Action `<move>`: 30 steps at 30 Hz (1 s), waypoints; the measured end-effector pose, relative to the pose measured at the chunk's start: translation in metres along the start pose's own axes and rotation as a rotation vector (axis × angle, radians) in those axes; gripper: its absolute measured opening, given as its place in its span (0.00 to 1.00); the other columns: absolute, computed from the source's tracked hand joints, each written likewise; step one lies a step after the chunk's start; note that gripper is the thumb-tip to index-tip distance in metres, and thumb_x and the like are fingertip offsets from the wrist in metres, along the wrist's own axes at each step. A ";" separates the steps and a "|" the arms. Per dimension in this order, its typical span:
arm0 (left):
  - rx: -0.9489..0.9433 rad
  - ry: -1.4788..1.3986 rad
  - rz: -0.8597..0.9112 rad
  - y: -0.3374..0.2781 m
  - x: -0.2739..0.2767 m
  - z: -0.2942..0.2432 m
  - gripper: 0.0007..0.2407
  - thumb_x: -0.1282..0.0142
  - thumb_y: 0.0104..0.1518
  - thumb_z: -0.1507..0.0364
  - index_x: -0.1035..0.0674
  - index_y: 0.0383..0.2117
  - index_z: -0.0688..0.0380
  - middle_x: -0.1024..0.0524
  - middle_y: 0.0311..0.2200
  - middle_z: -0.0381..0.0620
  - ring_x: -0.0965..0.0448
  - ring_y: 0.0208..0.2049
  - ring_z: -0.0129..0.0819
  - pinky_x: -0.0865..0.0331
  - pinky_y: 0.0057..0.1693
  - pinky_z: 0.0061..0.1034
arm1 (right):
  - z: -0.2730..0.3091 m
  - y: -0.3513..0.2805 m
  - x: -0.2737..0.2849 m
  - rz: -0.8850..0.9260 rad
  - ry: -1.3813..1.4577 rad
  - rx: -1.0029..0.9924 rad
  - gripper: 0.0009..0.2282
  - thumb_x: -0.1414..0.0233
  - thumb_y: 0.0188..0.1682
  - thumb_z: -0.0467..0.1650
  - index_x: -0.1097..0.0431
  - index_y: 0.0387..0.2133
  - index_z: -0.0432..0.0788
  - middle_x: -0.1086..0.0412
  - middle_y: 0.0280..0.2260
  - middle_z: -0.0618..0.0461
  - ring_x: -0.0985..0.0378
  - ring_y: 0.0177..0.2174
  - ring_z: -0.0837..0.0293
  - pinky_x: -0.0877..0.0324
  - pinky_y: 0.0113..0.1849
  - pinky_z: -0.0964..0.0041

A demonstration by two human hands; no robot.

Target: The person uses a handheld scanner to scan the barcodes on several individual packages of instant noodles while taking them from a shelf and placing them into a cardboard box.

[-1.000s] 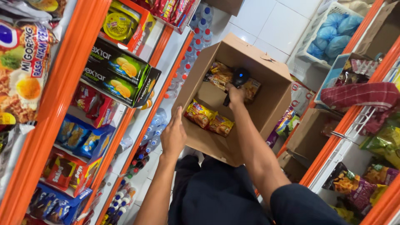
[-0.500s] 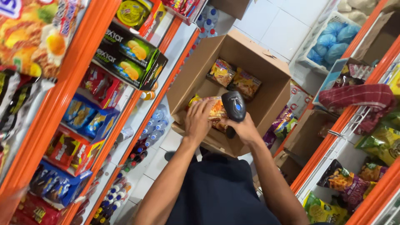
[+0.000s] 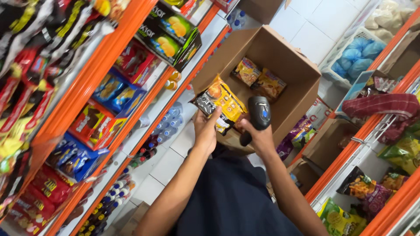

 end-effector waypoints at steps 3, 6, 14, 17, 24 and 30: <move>0.082 -0.165 0.020 -0.025 0.013 -0.013 0.18 0.39 0.60 0.75 0.28 0.56 0.58 0.23 0.50 0.46 0.21 0.49 0.34 0.24 0.53 0.30 | -0.011 -0.020 -0.028 -0.066 0.071 -0.047 0.16 0.37 0.40 0.22 0.28 0.42 0.40 0.27 0.31 0.55 0.24 0.29 0.61 0.27 0.34 0.64; 0.154 -0.163 0.023 -0.045 0.028 -0.028 0.19 0.42 0.60 0.72 0.31 0.57 0.49 0.24 0.51 0.43 0.21 0.50 0.34 0.25 0.50 0.31 | -0.013 -0.033 -0.053 -0.073 0.083 0.026 0.15 0.36 0.41 0.20 0.29 0.40 0.38 0.29 0.33 0.55 0.25 0.34 0.61 0.27 0.38 0.65; 0.163 -0.176 0.123 -0.093 0.077 -0.051 0.15 0.44 0.65 0.69 0.29 0.56 0.54 0.23 0.51 0.46 0.21 0.50 0.36 0.25 0.53 0.37 | 0.005 -0.075 -0.098 -0.055 0.076 0.180 0.13 0.38 0.45 0.19 0.30 0.41 0.39 0.30 0.36 0.57 0.26 0.37 0.63 0.28 0.40 0.66; 0.068 -0.274 0.184 -0.106 0.081 -0.067 0.15 0.45 0.66 0.69 0.27 0.55 0.61 0.22 0.51 0.50 0.20 0.52 0.38 0.24 0.56 0.33 | 0.012 -0.091 -0.114 0.007 0.000 0.153 0.14 0.39 0.44 0.19 0.31 0.41 0.39 0.29 0.34 0.55 0.24 0.34 0.62 0.26 0.38 0.65; 0.082 -0.253 0.179 -0.124 0.102 -0.087 0.14 0.41 0.60 0.74 0.26 0.51 0.58 0.21 0.47 0.47 0.19 0.48 0.35 0.22 0.53 0.29 | 0.003 -0.124 -0.134 0.060 -0.028 0.129 0.12 0.40 0.45 0.20 0.31 0.40 0.36 0.26 0.33 0.51 0.20 0.31 0.57 0.23 0.35 0.63; 0.283 -0.214 0.060 -0.132 0.129 -0.082 0.13 0.35 0.56 0.68 0.22 0.45 0.56 0.20 0.40 0.40 0.18 0.39 0.28 0.23 0.44 0.20 | -0.002 -0.145 -0.137 0.013 -0.086 0.215 0.13 0.39 0.46 0.19 0.32 0.42 0.37 0.28 0.35 0.53 0.20 0.33 0.58 0.23 0.38 0.63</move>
Point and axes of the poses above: each hand's wrist, its own y-axis towards the middle knuckle, its own x-axis out of the back of the hand, z = x × y, the point moved 6 cm from there along y, towards the middle knuckle
